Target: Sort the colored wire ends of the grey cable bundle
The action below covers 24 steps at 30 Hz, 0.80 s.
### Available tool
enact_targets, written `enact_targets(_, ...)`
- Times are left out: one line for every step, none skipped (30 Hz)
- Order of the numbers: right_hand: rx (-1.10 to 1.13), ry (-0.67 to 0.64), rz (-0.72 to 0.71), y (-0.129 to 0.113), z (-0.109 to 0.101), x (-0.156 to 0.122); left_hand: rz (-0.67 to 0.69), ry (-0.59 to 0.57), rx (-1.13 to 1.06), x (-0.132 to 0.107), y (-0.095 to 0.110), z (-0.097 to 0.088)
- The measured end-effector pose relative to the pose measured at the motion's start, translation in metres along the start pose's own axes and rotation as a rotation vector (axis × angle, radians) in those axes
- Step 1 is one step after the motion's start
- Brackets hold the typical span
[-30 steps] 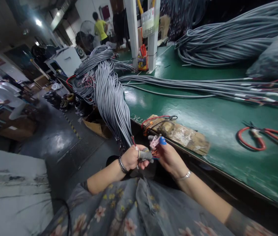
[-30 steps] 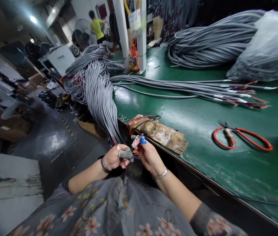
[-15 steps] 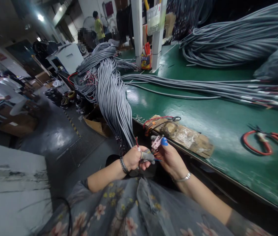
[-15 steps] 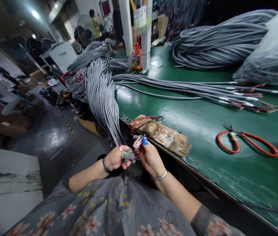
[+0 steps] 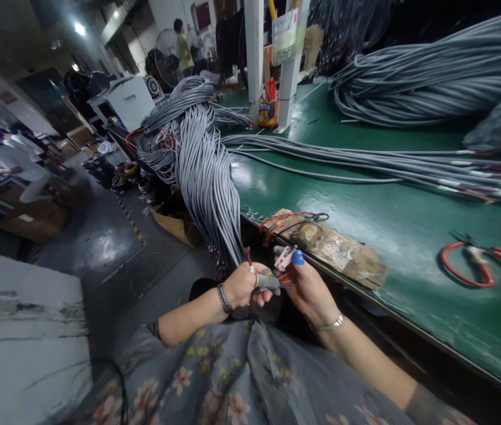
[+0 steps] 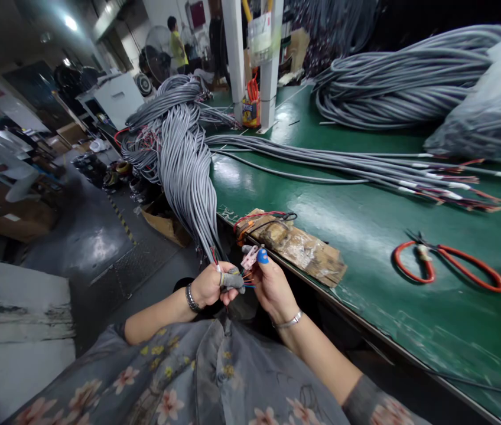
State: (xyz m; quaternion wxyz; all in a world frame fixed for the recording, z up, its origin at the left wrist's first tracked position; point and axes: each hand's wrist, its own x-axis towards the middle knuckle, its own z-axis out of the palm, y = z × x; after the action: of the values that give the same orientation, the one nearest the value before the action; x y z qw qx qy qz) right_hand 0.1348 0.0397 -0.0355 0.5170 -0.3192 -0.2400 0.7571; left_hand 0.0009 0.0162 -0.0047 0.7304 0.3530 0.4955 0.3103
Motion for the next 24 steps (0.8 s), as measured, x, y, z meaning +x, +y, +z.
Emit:
enact_targets(0.003, 0.005, 0.007, 0.000, 0.001, 0.000, -0.003, -0.001, 0.007, 0.000, 0.000, 0.000)
enact_targets(0.008, 0.008, 0.016, -0.001, 0.001, -0.001, -0.005, -0.001, 0.012, 0.000, 0.000, 0.000)
enact_targets(0.017, 0.011, 0.025, -0.001, 0.001, -0.001, -0.003, 0.002, 0.013, 0.000, 0.000, 0.000)
enact_targets(0.030, 0.014, 0.035, -0.002, 0.001, -0.002, 0.001, 0.007, 0.012, -0.001, 0.000, 0.000)
enact_targets(0.042, 0.009, 0.049, -0.002, 0.001, -0.002, 0.008, 0.012, 0.011, -0.003, -0.001, 0.001)
enact_targets(0.052, -0.002, 0.065, -0.003, 0.001, -0.002, 0.014, 0.017, 0.013, -0.004, -0.001, 0.001)
enact_targets(0.059, -0.020, 0.079, -0.004, 0.000, -0.002, 0.017, 0.022, 0.020, -0.007, -0.001, 0.001)
enact_targets(0.060, -0.039, 0.088, -0.005, 0.000, -0.002, 0.018, 0.027, 0.030, -0.009, -0.002, 0.001)
enact_targets(0.055, -0.056, 0.091, -0.006, -0.001, -0.003, 0.017, 0.030, 0.042, -0.012, -0.002, 0.002)
enact_targets(0.043, -0.065, 0.089, -0.007, -0.001, -0.003, 0.015, 0.036, 0.050, -0.015, -0.003, 0.002)
enact_targets(0.027, -0.065, 0.077, -0.007, -0.001, -0.003, 0.015, 0.048, 0.053, -0.017, -0.003, 0.002)
enact_targets(0.010, -0.055, 0.058, -0.008, -0.001, -0.003, 0.017, 0.064, 0.049, -0.019, -0.003, 0.001)
enact_targets(-0.006, -0.044, 0.035, -0.008, 0.000, -0.003, 0.022, 0.083, 0.040, -0.021, -0.003, 0.001)
enact_targets(-0.021, -0.039, 0.011, -0.008, 0.000, -0.004, 0.026, 0.100, 0.026, -0.022, -0.002, 0.000)
enact_targets(-0.034, -0.042, -0.013, -0.007, 0.001, -0.004, 0.030, 0.115, 0.009, -0.023, -0.002, 0.000)
enact_targets(-0.043, -0.047, -0.033, -0.007, 0.002, -0.004, 0.031, 0.124, -0.009, -0.023, -0.001, -0.001)
enact_targets(-0.049, -0.053, -0.045, -0.007, 0.002, -0.005, 0.030, 0.129, -0.025, -0.023, 0.000, -0.001)
enact_targets(-0.051, -0.055, -0.047, -0.007, 0.002, -0.005, 0.023, 0.131, -0.039, -0.022, 0.001, -0.002)
enact_targets(-0.049, -0.050, -0.042, -0.006, 0.002, -0.005, 0.015, 0.130, -0.049, -0.022, 0.001, -0.002)
enact_targets(-0.042, -0.036, -0.032, -0.006, 0.002, -0.005, 0.008, 0.130, -0.055, -0.021, 0.001, -0.002)
enact_targets(-0.034, -0.019, -0.021, -0.006, 0.002, -0.004, 0.001, 0.129, -0.057, -0.021, 0.001, -0.003)
enact_targets(-0.029, -0.004, -0.009, -0.007, 0.001, -0.004, -0.005, 0.128, -0.054, -0.021, 0.001, -0.003)
enact_targets(-0.028, 0.008, 0.002, -0.007, 0.001, -0.003, -0.012, 0.127, -0.047, -0.021, 0.001, -0.003)
enact_targets(-0.029, 0.018, 0.008, -0.007, 0.000, -0.003, -0.017, 0.128, -0.036, -0.021, 0.001, -0.003)
